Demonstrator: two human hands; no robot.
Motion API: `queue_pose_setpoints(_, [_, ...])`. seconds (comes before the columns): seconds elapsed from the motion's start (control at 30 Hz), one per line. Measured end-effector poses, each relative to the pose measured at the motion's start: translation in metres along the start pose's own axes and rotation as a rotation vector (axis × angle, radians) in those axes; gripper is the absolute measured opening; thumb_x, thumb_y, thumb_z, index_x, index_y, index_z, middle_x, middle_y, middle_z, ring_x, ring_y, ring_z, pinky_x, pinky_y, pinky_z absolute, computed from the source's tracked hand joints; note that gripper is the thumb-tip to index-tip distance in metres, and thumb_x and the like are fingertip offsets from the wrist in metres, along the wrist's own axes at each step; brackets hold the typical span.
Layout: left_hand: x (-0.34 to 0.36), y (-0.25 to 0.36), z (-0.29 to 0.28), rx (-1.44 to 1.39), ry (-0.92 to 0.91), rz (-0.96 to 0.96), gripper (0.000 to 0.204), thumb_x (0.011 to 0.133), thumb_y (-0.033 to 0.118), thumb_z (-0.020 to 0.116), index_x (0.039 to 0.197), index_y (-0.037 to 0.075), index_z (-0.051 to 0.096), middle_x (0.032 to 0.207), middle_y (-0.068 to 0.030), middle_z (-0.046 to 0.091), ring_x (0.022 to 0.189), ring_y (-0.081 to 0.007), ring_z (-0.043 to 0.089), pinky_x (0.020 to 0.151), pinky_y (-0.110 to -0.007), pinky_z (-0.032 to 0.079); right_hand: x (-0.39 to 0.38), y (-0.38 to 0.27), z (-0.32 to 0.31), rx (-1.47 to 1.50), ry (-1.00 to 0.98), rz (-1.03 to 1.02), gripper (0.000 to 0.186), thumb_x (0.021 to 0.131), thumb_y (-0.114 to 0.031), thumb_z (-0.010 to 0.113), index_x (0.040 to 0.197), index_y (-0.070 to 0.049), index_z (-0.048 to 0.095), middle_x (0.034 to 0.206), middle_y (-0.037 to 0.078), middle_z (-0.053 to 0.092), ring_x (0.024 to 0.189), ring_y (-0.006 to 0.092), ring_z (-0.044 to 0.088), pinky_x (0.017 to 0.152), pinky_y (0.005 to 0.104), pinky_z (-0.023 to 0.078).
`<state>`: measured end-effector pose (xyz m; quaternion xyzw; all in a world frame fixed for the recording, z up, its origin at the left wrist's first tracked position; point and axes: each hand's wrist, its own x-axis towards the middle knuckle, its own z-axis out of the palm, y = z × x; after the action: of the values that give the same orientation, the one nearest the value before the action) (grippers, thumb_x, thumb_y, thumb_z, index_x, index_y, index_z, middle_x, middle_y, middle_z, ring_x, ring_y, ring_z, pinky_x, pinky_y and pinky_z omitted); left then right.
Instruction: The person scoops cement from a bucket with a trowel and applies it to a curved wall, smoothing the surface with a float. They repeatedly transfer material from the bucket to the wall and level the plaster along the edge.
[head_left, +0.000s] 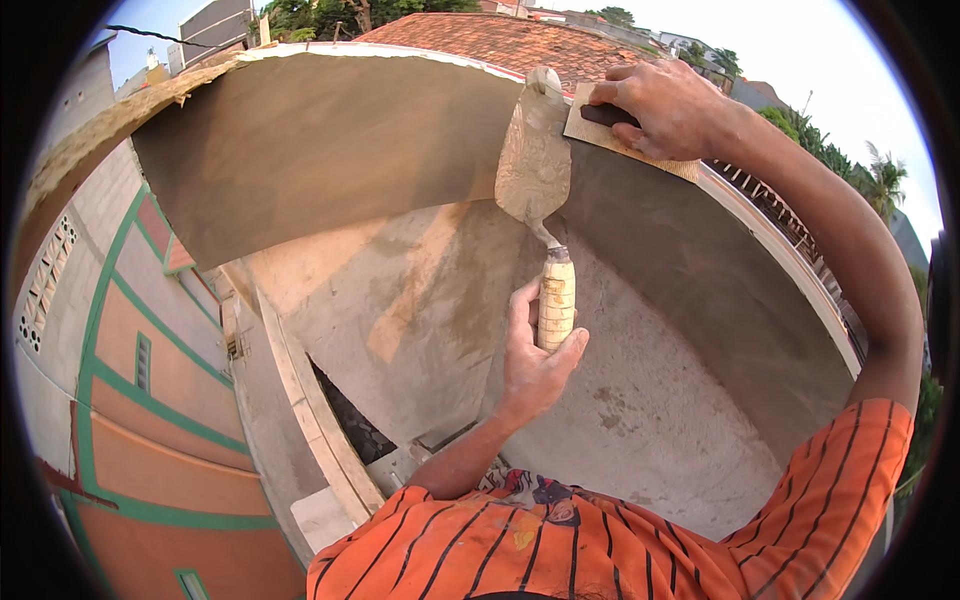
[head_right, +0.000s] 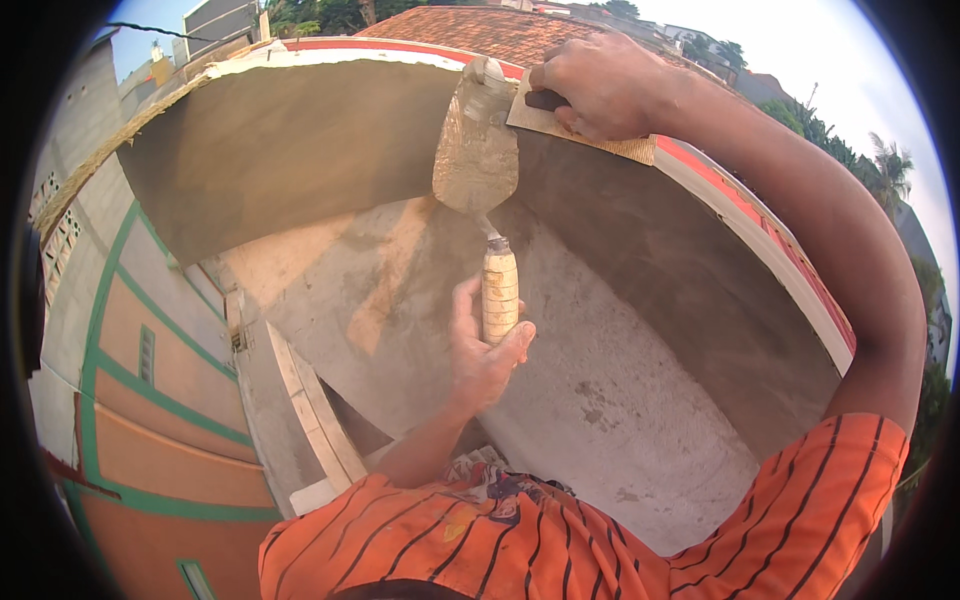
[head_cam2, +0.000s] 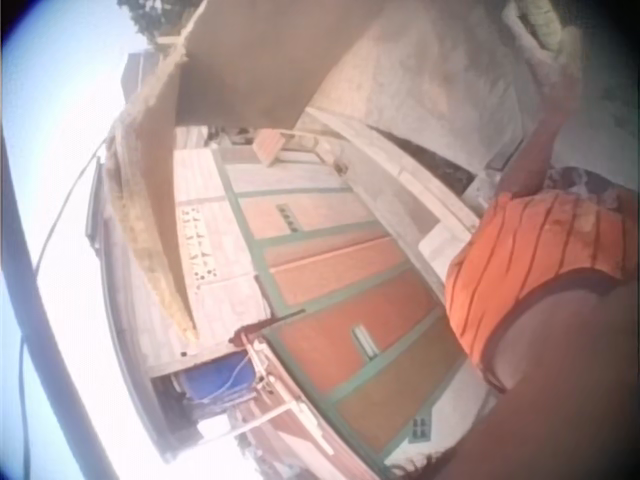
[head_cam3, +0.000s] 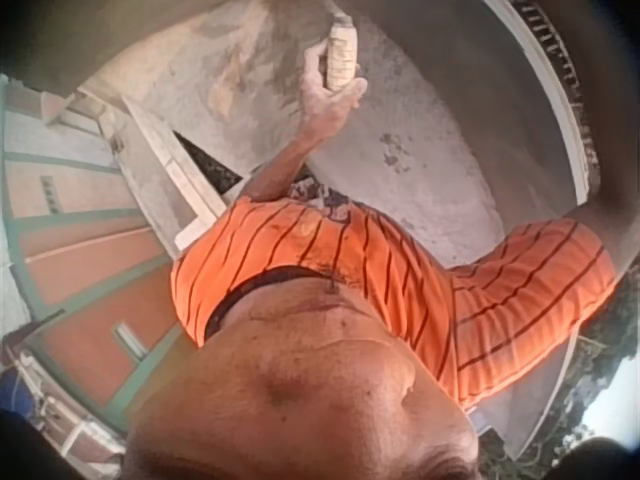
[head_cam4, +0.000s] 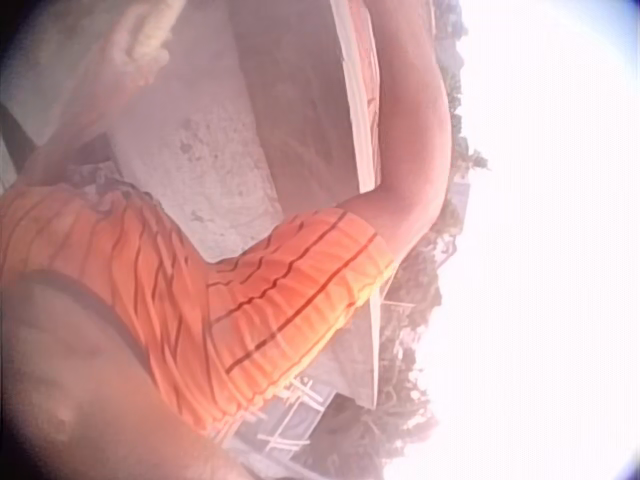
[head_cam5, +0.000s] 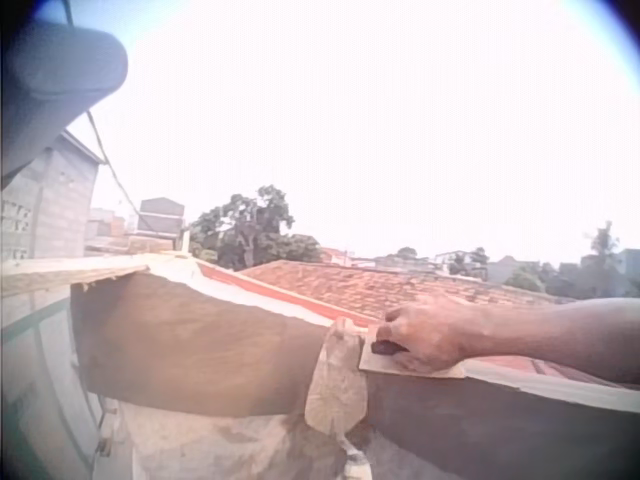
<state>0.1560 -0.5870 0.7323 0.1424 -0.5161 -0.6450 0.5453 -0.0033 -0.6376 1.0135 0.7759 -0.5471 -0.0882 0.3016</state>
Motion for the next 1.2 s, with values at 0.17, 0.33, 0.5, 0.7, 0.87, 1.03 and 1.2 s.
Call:
queue_pose_setpoints(0.17, [-0.011,0.004,-0.015,0.110,0.058,0.050,0.066,0.088,-0.002,0.067,0.142,0.005,0.029,0.111,-0.0128,0.053,0.070,-0.0099,0.058,0.057,-0.024,0.051,0.032,0.061,0.014,0.169,-0.118,0.055,0.044,0.080,-0.007,0.064,0.124,-0.011,0.066,0.124,0.012,0.066,0.116,0.0313,0.062,0.099,0.0481,0.048])
queue_pose_setpoints(0.33, [-0.026,0.004,-0.025,0.081,0.070,-0.033,0.065,0.087,-0.001,0.068,0.140,0.003,0.029,0.111,-0.0133,0.052,0.069,-0.0104,0.057,0.057,-0.024,0.051,0.070,0.101,0.057,0.388,-0.191,0.058,0.050,0.077,0.008,0.057,0.126,-0.002,0.063,0.123,0.015,0.067,0.119,0.0285,0.061,0.102,0.0405,0.049])
queue_pose_setpoints(0.5, [-0.032,0.001,-0.033,0.034,0.113,-0.117,0.065,0.087,-0.002,0.067,0.139,0.003,0.029,0.109,-0.0130,0.053,0.069,-0.0106,0.058,0.055,-0.024,0.051,0.087,0.108,0.078,0.349,-0.216,0.031,0.048,0.075,0.010,0.055,0.121,-0.001,0.064,0.121,0.014,0.067,0.115,0.0269,0.063,0.098,0.0391,0.050])
queue_pose_setpoints(0.7, [-0.030,-0.004,-0.038,0.031,0.131,-0.092,0.065,0.087,-0.002,0.068,0.140,0.003,0.029,0.109,-0.0127,0.053,0.069,-0.0105,0.058,0.055,-0.024,0.051,0.088,0.106,0.083,0.379,-0.237,0.037,0.047,0.075,0.009,0.056,0.121,0.000,0.064,0.119,0.014,0.068,0.112,0.0281,0.063,0.096,0.0399,0.050])
queue_pose_setpoints(0.87, [-0.029,-0.003,-0.039,0.032,0.101,-0.117,0.069,0.087,0.001,0.070,0.143,0.003,0.030,0.110,-0.0113,0.053,0.077,-0.0077,0.057,0.060,-0.022,0.052,0.087,0.106,0.094,0.363,-0.152,-0.001,0.049,0.075,0.007,0.058,0.123,-0.002,0.064,0.113,0.014,0.069,0.112,0.0308,0.063,0.097,0.0413,0.050])
queue_pose_setpoints(1.03, [-0.034,-0.004,-0.039,0.022,0.087,-0.132,0.068,0.087,0.001,0.070,0.143,0.002,0.030,0.109,-0.0104,0.053,0.077,-0.0080,0.056,0.060,-0.023,0.051,0.084,0.119,0.101,0.149,-0.320,0.087,0.052,0.074,0.007,0.059,0.125,-0.004,0.064,0.120,0.015,0.066,0.117,0.0330,0.059,0.101,0.0429,0.049])
queue_pose_setpoints(1.2, [-0.040,-0.004,-0.038,0.024,0.091,-0.147,0.068,0.088,0.001,0.069,0.143,0.002,0.030,0.109,-0.0095,0.052,0.080,-0.0084,0.056,0.062,-0.024,0.051,0.081,0.123,0.093,0.201,-0.179,0.094,0.053,0.071,0.008,0.058,0.122,-0.004,0.066,0.113,0.014,0.068,0.112,0.0346,0.062,0.099,0.0436,0.050])
